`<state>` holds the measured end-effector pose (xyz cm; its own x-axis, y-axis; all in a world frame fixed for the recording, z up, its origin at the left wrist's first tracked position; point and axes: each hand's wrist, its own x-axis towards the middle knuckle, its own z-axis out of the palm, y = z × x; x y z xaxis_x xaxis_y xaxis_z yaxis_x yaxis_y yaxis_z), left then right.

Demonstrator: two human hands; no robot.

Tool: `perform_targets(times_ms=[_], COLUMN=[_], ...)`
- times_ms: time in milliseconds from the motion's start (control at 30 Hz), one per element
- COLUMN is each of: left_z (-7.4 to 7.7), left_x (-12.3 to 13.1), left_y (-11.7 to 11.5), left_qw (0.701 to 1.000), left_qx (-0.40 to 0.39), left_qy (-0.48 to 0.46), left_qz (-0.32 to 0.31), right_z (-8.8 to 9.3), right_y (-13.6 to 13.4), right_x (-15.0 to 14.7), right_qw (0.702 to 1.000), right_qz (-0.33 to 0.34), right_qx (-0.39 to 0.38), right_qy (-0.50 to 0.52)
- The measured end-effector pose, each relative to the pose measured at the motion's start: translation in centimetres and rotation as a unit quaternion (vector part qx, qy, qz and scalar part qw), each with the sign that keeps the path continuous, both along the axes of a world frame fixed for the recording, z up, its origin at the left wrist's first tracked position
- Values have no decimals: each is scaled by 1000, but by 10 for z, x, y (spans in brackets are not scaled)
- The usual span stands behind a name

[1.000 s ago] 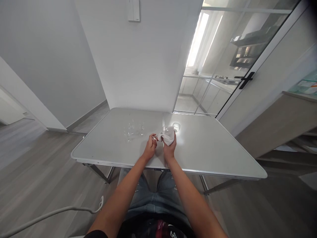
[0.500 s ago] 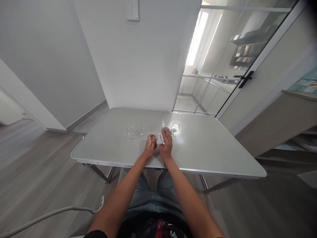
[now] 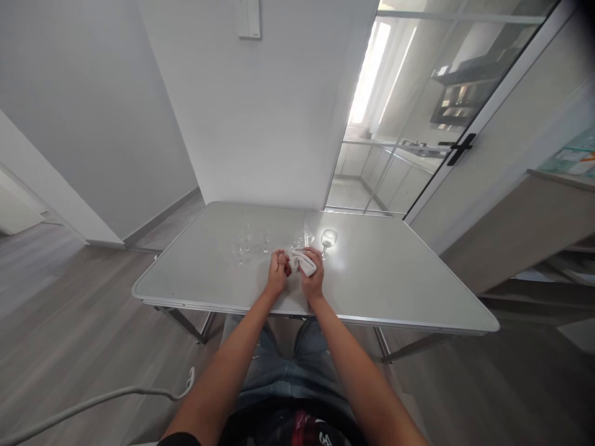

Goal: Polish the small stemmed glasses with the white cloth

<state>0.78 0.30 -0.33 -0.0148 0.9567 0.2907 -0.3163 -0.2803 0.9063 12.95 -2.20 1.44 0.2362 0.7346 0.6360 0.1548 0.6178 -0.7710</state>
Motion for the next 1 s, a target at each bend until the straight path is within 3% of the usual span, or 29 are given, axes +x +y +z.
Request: perform_targets(times_ms=[100,200,367,533,667,1000], left_z=[-1,-5,-12,-12,-10,-6], left_x=[2,2,3,2,1,1], left_y=[3,6,8,7,6,-2], left_qw=[999,999,999,998,998,979], left_qx=[3,-10,-34,-34,-37,45], left_qy=[-44,-43,7,42,49,198], left_qz=[-14,-30,-34,-34,-21,-32], right_z=[-2,-11,-22,-6,0,-28], right_y=[7,18,26,17,14,35], right_x=[1,-3,-11,-6,-3,-4], right_qw=[994,980,919,875,842,863], right_qz=[-68,35,220,307,365,240], right_qx=[-6,-80,-142,-144,-189,-176], right_qy=[80,177,296,344,351,409])
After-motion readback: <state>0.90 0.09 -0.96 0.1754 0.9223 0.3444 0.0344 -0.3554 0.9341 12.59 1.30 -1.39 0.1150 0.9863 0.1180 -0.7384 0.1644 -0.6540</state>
